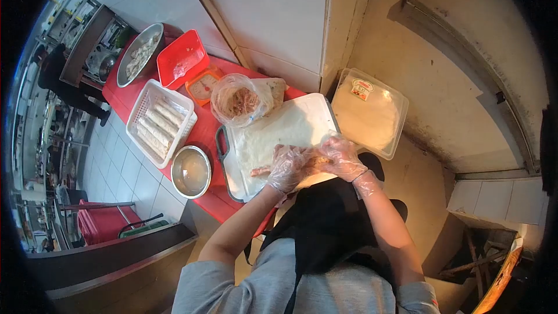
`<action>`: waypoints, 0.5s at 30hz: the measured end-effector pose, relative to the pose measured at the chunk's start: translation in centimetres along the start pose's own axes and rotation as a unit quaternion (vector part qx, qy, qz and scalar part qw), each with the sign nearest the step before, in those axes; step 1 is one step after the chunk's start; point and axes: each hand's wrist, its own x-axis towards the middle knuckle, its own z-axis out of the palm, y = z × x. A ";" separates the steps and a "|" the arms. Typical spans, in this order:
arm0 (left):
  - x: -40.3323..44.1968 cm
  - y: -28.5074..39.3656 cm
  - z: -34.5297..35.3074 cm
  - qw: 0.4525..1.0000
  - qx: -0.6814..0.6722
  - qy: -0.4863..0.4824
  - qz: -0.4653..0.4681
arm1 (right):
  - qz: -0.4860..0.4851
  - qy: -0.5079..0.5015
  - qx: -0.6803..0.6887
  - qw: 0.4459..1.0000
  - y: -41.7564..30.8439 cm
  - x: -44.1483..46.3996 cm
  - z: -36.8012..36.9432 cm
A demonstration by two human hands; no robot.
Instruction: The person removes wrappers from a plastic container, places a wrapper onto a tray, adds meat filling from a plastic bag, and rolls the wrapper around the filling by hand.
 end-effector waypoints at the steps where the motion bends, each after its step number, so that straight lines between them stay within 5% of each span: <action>1: 0.2 0.1 0.5 1.000 -0.005 -0.009 0.002 | 0.013 -0.006 0.001 1.000 0.3 -0.3 -0.2; 15: -4.9 -5.5 0.1 0.996 0.043 0.082 -0.008 | 0.080 -0.093 -0.024 0.992 1.1 -1.6 -0.8</action>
